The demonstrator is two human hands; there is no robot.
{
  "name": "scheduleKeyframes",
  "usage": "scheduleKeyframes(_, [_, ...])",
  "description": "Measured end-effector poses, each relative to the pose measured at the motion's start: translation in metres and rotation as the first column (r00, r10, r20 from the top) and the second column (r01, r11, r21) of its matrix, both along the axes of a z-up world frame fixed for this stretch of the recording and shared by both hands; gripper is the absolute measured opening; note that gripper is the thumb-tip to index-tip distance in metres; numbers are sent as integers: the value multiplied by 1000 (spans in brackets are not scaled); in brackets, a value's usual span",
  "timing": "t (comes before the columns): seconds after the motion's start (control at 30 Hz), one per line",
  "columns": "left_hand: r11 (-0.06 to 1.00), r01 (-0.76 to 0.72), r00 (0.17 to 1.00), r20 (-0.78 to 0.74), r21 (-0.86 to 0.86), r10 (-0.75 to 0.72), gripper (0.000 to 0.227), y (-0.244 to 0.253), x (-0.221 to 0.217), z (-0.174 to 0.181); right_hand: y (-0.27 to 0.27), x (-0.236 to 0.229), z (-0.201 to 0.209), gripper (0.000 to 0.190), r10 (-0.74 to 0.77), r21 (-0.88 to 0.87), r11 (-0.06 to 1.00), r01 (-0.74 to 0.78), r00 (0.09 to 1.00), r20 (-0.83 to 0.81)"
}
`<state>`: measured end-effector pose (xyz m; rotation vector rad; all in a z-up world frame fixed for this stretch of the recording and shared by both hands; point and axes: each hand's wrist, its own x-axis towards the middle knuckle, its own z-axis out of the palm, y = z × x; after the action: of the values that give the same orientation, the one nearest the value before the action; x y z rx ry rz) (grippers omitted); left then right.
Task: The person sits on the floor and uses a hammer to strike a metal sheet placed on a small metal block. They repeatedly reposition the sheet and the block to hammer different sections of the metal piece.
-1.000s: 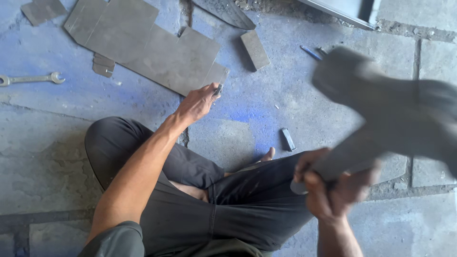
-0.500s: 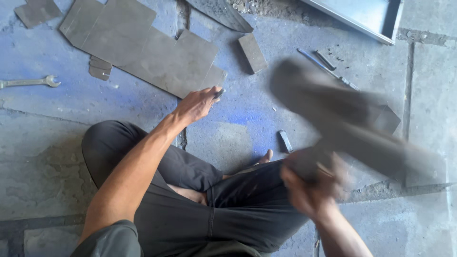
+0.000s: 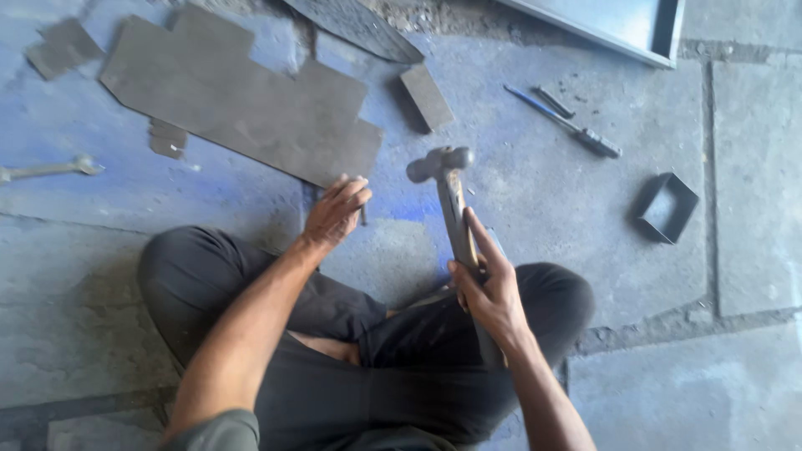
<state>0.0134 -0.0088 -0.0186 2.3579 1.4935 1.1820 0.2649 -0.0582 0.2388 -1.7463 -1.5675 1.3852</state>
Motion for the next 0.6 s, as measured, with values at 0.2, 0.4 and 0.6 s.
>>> scheduleKeyframes(0.2, [797, 66, 953, -199, -600, -228, 46, 74, 40, 38, 13, 26, 6, 80, -122, 30, 992, 120, 991, 49])
scheduleKeyframes(0.4, [946, 78, 976, 220, -316, -7, 45, 187, 89, 52, 65, 56, 17, 80, -66, 216, 975, 59, 998, 25])
scheduleKeyframes(0.6, [918, -111, 847, 448, -380, 288, 32, 182, 81, 23, 119, 87, 15, 76, 67, 318, 937, -145, 967, 244])
